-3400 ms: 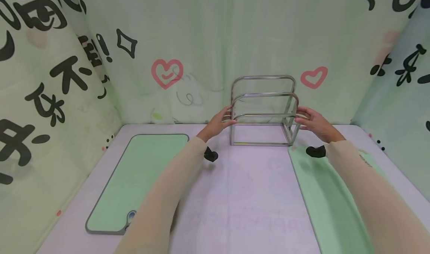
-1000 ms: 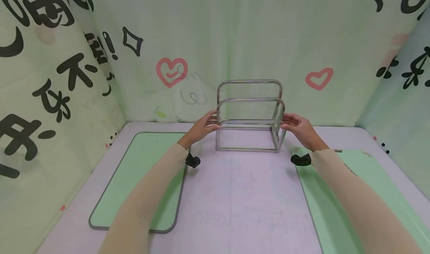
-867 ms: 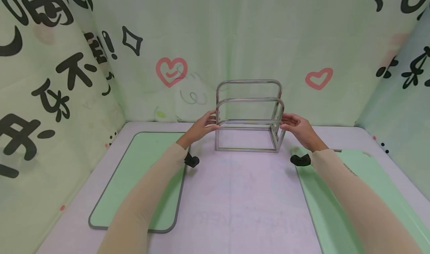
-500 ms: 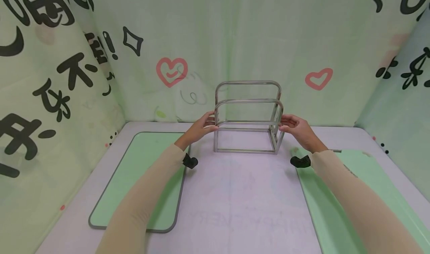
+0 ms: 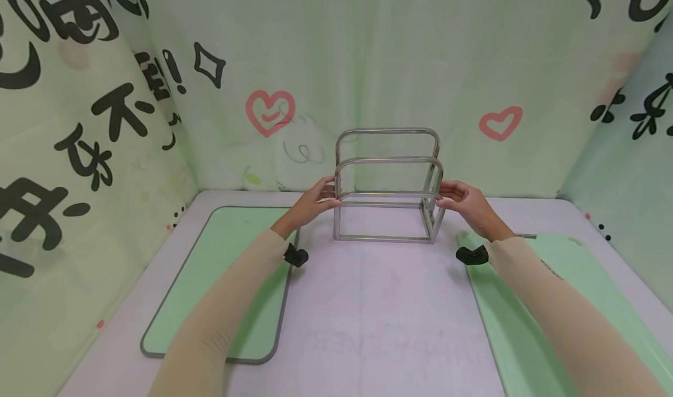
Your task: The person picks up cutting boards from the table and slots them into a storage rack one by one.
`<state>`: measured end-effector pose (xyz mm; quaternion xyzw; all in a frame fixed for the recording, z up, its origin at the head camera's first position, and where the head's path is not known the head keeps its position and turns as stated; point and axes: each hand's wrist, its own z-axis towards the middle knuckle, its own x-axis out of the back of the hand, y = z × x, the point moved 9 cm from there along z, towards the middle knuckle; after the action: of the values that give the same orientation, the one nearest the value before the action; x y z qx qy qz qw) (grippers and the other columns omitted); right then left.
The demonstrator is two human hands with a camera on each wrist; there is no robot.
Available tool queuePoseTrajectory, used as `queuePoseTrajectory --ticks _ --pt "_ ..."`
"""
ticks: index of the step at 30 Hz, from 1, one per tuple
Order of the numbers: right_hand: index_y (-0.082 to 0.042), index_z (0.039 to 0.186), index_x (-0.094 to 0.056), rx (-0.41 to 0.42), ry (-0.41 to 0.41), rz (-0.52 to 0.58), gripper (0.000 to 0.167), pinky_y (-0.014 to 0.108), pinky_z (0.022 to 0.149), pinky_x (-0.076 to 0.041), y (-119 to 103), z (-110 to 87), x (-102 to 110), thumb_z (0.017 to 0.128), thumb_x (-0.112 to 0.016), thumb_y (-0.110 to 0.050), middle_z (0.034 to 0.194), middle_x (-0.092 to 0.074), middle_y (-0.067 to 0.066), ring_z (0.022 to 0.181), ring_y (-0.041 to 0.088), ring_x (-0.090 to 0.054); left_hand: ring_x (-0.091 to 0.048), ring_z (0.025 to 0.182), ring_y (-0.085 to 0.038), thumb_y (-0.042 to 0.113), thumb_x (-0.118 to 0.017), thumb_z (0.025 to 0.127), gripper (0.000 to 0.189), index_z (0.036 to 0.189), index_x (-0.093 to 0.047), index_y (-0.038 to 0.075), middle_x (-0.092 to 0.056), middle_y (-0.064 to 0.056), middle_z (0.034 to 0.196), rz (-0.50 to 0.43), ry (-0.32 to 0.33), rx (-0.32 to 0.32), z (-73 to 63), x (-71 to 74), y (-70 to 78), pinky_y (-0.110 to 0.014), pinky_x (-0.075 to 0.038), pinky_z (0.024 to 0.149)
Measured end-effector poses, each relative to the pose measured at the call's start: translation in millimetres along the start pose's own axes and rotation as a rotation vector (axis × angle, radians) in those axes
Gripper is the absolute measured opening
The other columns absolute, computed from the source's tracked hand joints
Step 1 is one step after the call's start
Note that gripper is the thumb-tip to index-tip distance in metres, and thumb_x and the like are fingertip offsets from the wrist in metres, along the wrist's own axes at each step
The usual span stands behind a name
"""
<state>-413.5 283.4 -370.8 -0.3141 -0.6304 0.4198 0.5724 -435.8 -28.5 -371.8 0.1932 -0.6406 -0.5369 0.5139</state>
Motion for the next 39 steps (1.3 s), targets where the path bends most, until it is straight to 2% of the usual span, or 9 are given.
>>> queuePoseTrajectory --ticks 2,6,9,16,24,34,39 --pt "-0.003 0.14 -0.036 -0.002 -0.004 0.005 0.061 0.038 0.11 -0.036 0.6 -0.3 -0.2 0.092 -0.062 -0.029 0.123 -0.052 -0.006 0.102 -0.012 -0.05 -0.045 0.131 -0.025 0.021 -0.06 0.093 0.063 0.146 -0.027 0.017 -0.047 -0.012 0.136 0.011 0.003 0.005 -0.5 -0.2 -0.7 -0.042 -0.039 0.108" --pt "0.0 0.138 -0.038 0.022 -0.011 0.034 0.059 0.021 0.102 -0.042 -1.6 -1.3 -0.1 0.091 -0.063 -0.025 0.109 -0.054 -0.019 0.1 -0.012 -0.052 -0.045 0.131 -0.025 0.021 -0.06 0.092 0.063 0.146 -0.027 0.017 -0.047 -0.013 0.136 0.016 0.004 0.0 -1.2 -0.5 -1.2 -0.041 -0.04 0.108" --pt "0.003 0.135 -0.039 0.047 -0.018 0.053 0.057 0.005 0.085 -0.041 -3.1 -2.6 -0.3 0.09 -0.064 -0.022 0.104 -0.055 -0.024 0.098 -0.012 -0.054 -0.044 0.131 -0.025 0.021 -0.06 0.092 0.064 0.146 -0.027 0.017 -0.046 -0.013 0.137 0.014 -0.001 -0.007 -2.9 -0.7 -0.9 -0.041 -0.04 0.107" --pt "0.003 0.131 -0.043 0.078 -0.008 0.06 0.053 0.006 0.083 -0.044 -6.5 -4.3 -0.7 0.089 -0.066 -0.019 0.105 -0.057 -0.021 0.1 -0.011 -0.055 -0.044 0.131 -0.026 0.018 -0.06 0.093 0.063 0.146 -0.027 0.015 -0.046 -0.014 0.138 -0.006 0.0 -0.019 -6.2 -0.4 1.7 -0.039 -0.039 0.108" --pt "0.002 0.133 -0.042 0.059 -0.016 0.015 0.053 0.005 0.085 -0.042 -4.9 -6.1 -1.3 0.091 -0.063 -0.023 0.115 -0.054 -0.013 0.105 -0.011 -0.049 -0.045 0.131 -0.026 0.02 -0.06 0.093 0.063 0.146 -0.027 0.016 -0.046 -0.014 0.138 -0.003 -0.002 -0.017 -6.7 -1.1 -3.3 -0.042 -0.041 0.107" --pt "0.001 0.134 -0.041 0.039 -0.02 -0.011 0.053 0.007 0.087 -0.043 -3.2 -6.0 -2.2 0.091 -0.063 -0.023 0.125 -0.053 -0.002 0.109 -0.008 -0.049 -0.045 0.131 -0.027 0.018 -0.06 0.093 0.062 0.146 -0.027 0.015 -0.045 -0.014 0.139 0.009 0.008 -0.013 -8.0 -1.3 -1.5 -0.043 -0.041 0.106" --pt "-0.001 0.132 -0.044 0.046 -0.014 -0.011 0.056 0.008 0.087 -0.043 -4.5 -6.9 -1.9 0.089 -0.065 -0.03 0.122 -0.055 -0.005 0.108 -0.009 -0.05 -0.045 0.131 -0.027 0.016 -0.059 0.093 0.062 0.146 -0.027 0.015 -0.045 -0.014 0.139 0.011 0.012 -0.01 -8.0 -1.8 -2.0 -0.043 -0.041 0.106"
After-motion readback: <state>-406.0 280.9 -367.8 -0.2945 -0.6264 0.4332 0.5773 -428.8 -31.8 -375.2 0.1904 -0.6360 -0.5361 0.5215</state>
